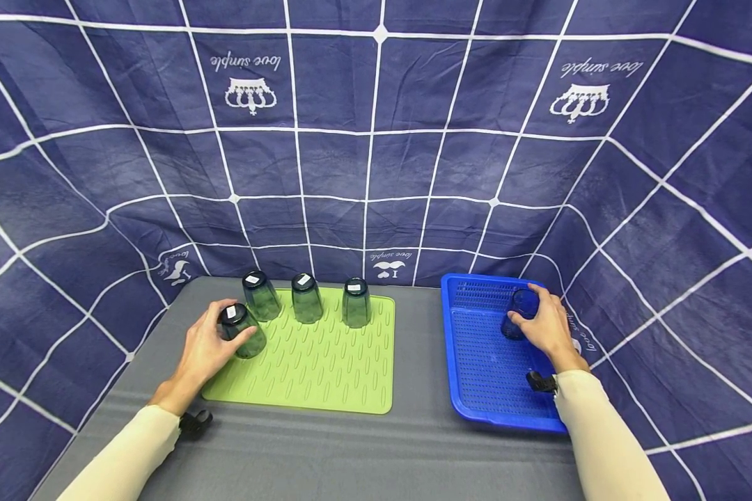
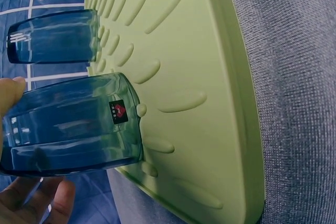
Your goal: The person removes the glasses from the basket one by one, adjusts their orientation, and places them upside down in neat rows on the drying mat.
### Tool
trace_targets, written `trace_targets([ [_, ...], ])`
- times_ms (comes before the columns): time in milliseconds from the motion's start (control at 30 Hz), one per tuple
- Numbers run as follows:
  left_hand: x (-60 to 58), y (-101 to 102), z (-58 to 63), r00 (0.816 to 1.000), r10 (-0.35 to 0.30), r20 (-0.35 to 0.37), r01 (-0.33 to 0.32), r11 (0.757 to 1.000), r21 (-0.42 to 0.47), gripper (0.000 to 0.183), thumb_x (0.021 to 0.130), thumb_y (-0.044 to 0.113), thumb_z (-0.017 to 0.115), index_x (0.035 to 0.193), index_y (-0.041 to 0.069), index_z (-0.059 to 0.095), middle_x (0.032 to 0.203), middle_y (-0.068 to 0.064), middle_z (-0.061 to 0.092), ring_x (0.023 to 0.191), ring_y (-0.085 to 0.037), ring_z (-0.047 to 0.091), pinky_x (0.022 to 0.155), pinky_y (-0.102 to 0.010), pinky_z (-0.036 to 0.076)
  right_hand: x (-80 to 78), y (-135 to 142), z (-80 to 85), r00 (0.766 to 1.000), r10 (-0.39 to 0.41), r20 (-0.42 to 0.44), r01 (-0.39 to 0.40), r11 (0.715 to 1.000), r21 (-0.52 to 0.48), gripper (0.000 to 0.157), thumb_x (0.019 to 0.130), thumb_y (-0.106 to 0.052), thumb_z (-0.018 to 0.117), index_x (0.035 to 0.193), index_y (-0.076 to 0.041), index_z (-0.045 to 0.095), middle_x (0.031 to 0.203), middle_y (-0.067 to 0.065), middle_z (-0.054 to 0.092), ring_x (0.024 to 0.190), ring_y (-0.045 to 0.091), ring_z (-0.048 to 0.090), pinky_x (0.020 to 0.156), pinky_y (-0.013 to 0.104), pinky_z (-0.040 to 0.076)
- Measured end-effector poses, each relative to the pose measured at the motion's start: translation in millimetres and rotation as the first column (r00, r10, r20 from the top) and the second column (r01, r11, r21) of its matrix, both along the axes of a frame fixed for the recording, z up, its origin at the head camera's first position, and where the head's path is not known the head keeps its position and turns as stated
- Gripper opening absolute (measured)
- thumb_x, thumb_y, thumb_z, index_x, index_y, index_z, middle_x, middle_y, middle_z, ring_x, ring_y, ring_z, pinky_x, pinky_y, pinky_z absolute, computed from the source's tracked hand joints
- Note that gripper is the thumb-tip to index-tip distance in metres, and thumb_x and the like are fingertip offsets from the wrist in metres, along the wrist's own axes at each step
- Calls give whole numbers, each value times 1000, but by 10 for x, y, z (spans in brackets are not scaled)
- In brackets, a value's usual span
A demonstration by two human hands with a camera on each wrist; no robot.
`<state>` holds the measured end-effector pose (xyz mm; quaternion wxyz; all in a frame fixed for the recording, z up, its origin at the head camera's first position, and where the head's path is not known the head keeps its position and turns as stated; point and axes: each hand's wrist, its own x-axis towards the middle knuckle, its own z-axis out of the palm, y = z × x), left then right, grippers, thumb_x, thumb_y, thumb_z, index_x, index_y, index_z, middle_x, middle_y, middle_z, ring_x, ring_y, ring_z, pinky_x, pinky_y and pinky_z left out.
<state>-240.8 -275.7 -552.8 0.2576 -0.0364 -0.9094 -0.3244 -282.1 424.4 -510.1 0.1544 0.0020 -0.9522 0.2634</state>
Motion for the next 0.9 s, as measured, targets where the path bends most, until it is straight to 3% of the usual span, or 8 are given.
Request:
trace_targets([
  [333,5,-14,-1,1000,-5,0,5,1000,-7,74,89,27,103,151,11,65,141,-30,76,129,-60,74,104,-74,58,8,-26,15,1000,1,3,-1,1000,-1,90,95,-23,91,165,12,47,144,46,62,134,63,57,109,79,46],
  [567,4,-18,4,1000,-1,5,1,1000,-19,74,90,28,102,151,12,64,141,-30,76,129,-61,74,103,-75,58,-3,-20,49,999,-19,39,18,999,28,93,96,-27,91,164,16,46,145,48,59,136,67,56,113,81,45],
  [900,1,-21,-3,1000,-1,18,1,1000,-19,74,92,30,101,153,13,63,144,-31,74,130,-62,73,102,-75,58,6,-16,56,997,-72,40,70,997,28,95,94,-34,94,163,14,51,147,45,59,140,70,55,117,81,43],
])
